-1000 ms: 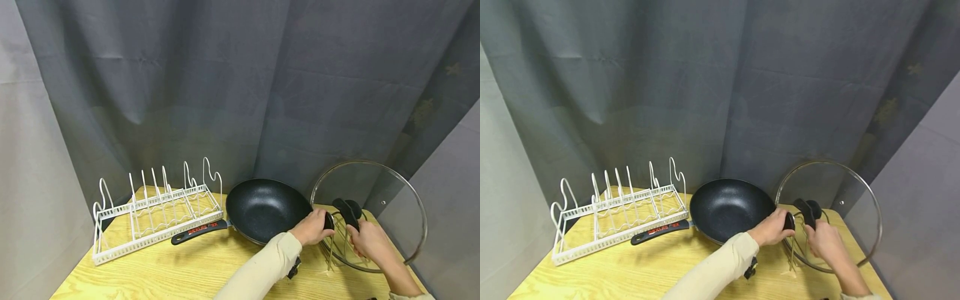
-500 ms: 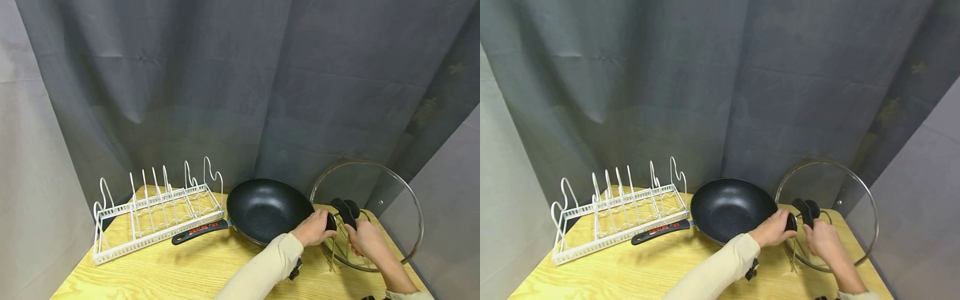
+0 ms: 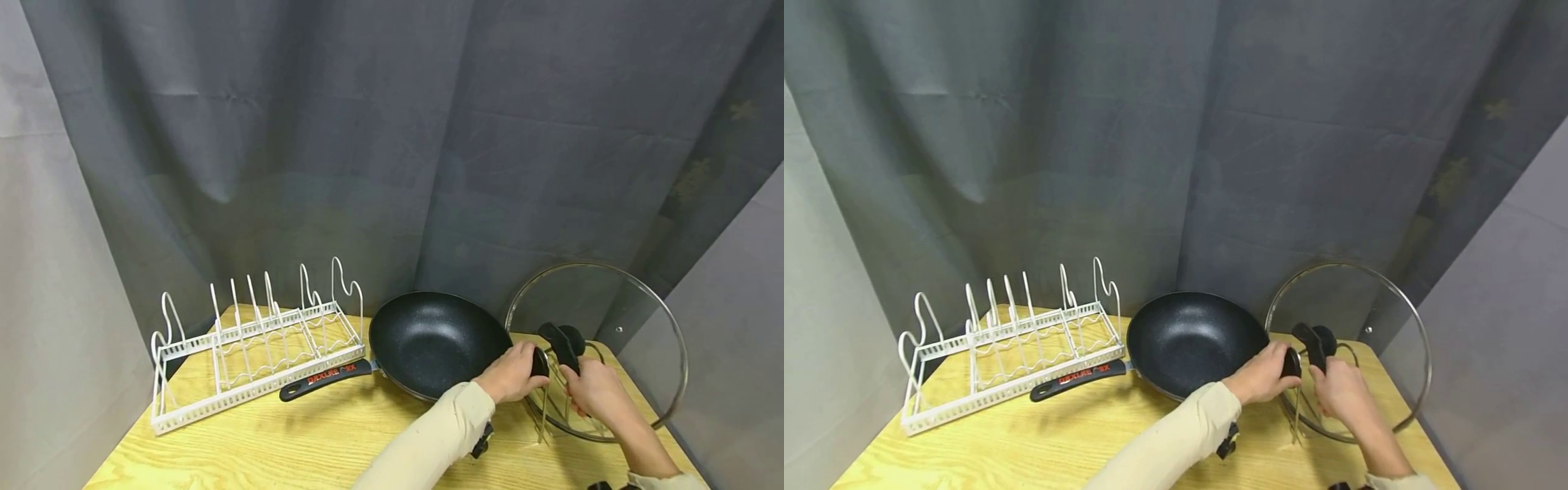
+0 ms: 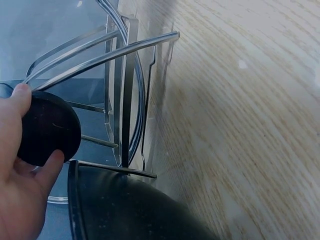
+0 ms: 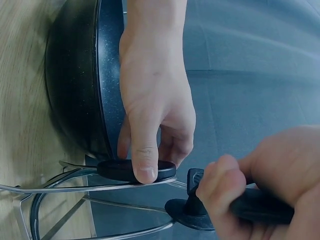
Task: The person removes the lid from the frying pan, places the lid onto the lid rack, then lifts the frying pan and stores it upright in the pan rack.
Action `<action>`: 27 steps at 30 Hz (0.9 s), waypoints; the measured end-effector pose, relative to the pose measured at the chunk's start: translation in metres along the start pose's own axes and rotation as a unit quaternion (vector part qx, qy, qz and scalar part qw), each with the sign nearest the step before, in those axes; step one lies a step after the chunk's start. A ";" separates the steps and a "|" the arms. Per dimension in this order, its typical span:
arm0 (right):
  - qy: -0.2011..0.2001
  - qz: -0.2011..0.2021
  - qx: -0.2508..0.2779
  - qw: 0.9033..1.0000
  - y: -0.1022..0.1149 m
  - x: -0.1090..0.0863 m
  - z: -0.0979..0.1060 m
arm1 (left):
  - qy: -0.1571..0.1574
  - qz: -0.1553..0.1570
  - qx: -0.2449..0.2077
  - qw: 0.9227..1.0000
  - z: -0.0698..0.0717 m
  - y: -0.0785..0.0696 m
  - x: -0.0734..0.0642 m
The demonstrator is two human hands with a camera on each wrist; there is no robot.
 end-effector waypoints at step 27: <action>0.049 -0.026 0.110 0.992 0.005 -0.004 -0.006 | -0.003 0.000 0.001 1.000 0.005 -0.001 -0.002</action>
Point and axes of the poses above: each hand's wrist, its own x-axis towards the middle knuckle, its own z-axis out of the back of the hand, y = z × x, the point moved 10 cm from there along x, towards the middle knuckle, and after that the axes turned 4 degrees about -y, right-handed, at the moved point
